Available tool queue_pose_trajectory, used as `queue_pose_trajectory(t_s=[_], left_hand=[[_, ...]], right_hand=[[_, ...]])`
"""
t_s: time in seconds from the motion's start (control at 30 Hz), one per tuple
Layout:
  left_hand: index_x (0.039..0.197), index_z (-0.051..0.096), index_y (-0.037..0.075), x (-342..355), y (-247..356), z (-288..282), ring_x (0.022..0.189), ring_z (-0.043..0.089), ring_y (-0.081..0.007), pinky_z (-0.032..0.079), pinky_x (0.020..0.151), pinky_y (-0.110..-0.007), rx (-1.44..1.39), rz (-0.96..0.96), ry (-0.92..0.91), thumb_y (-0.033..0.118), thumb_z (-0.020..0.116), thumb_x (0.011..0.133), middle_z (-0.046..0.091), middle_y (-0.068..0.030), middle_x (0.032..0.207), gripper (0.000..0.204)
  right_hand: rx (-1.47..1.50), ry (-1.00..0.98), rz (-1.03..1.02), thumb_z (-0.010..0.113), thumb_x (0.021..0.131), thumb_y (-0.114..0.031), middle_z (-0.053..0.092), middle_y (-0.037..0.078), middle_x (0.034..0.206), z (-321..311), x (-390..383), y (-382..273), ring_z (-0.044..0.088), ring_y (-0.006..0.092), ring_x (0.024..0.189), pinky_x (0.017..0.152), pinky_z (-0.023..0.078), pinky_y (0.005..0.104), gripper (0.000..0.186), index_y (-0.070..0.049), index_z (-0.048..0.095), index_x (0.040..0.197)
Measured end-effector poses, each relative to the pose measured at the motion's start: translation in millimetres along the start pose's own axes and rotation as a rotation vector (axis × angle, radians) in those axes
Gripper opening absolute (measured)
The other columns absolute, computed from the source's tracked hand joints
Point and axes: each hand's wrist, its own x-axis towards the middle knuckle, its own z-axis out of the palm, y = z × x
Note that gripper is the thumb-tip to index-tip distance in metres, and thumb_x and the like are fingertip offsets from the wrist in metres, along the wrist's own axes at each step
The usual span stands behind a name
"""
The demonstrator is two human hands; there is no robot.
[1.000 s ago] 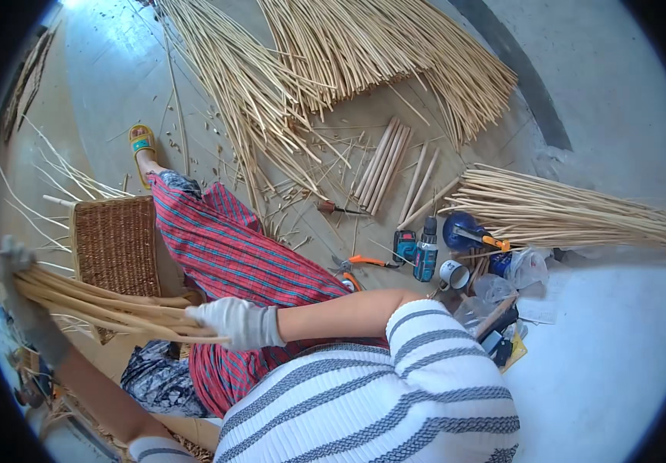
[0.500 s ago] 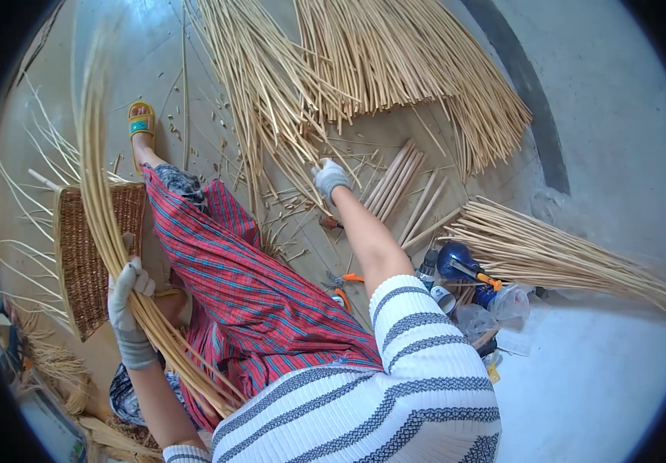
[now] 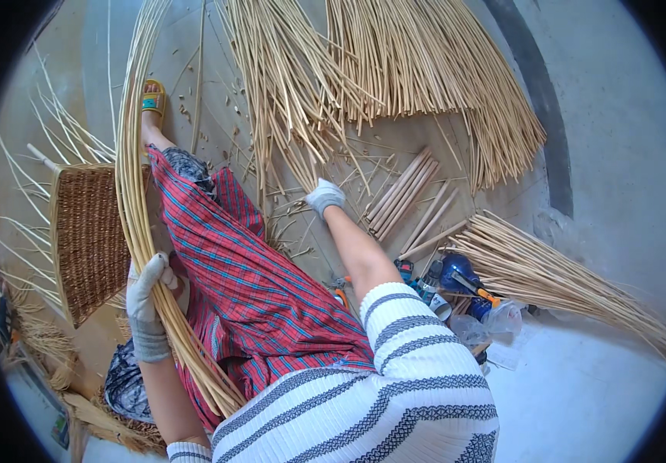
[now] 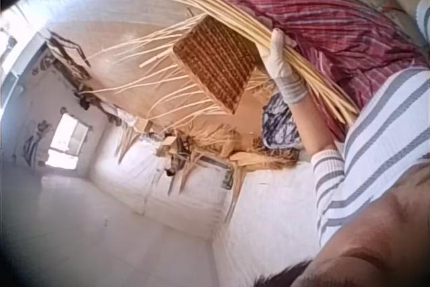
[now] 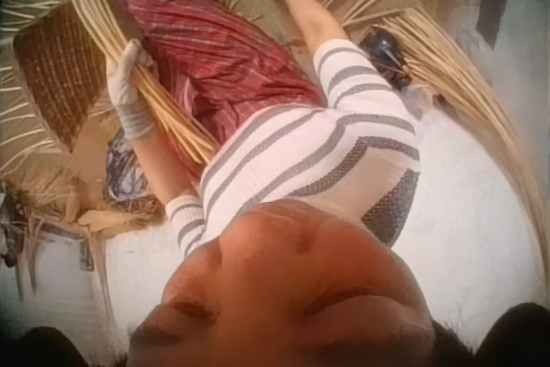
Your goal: The person is weaving a wicker basket, using pliers to trim reeds and a measuring tape to check dimensions.
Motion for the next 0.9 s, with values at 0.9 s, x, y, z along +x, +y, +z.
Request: queue_pose_trajectory(t_s=[0.9], left_hand=[[0.123,0.054,0.006,-17.4,-3.8,-7.7,0.062,0.06,-0.0097,0.054,0.052,-0.023,-0.082,0.035,-0.069,0.012,0.068,0.093,0.06,-0.0021,0.082,0.034]], right_hand=[[1.17,-1.028,-0.241,0.063,0.098,-0.031,0.061,0.0,0.073,-175.6,-244.5,60.9,0.062,0.0126,0.066,0.079,0.06,0.0358,0.039,0.001,0.055,0.119]])
